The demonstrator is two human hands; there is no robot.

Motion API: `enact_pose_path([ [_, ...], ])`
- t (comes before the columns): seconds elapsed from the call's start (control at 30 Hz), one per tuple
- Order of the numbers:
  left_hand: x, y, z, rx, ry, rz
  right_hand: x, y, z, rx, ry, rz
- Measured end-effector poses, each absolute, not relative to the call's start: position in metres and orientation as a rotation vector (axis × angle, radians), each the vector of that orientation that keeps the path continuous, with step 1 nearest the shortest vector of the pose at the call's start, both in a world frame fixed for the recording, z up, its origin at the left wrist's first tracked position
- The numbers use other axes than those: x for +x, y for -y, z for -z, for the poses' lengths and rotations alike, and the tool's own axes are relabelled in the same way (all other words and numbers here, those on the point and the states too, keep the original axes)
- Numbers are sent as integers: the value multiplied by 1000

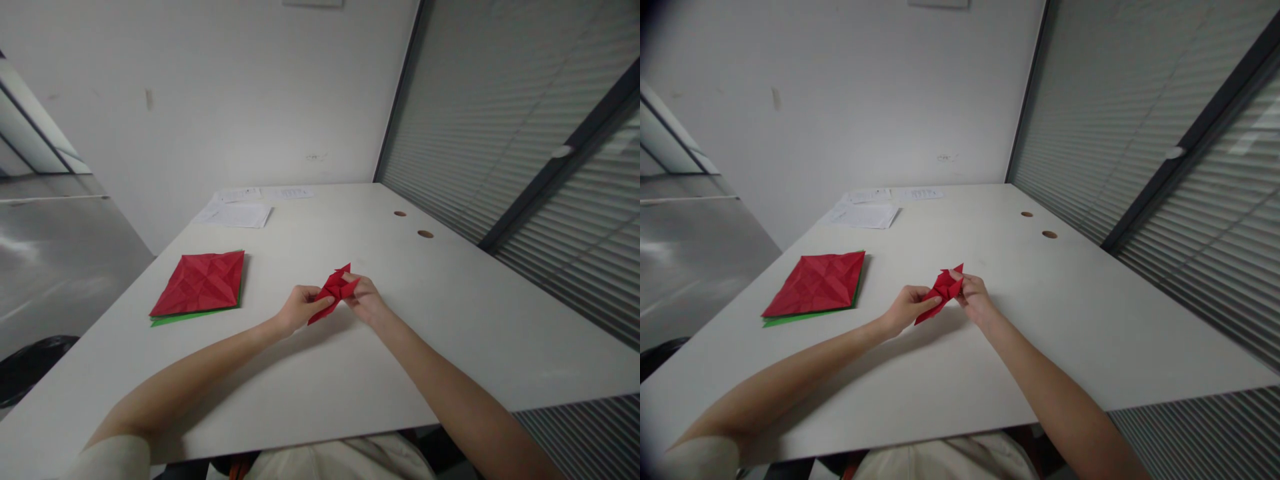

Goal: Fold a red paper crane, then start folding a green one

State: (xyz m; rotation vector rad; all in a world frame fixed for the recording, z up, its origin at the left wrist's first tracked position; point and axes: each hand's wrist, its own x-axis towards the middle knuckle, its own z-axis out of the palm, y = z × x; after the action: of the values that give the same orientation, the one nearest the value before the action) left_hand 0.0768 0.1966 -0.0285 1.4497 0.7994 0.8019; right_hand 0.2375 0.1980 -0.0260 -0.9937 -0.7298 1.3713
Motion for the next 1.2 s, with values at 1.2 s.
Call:
enact_pose_path([
  [1.2,76,-194,29,1422,-746,-796,250,-209,34,-990,677,-1324],
])
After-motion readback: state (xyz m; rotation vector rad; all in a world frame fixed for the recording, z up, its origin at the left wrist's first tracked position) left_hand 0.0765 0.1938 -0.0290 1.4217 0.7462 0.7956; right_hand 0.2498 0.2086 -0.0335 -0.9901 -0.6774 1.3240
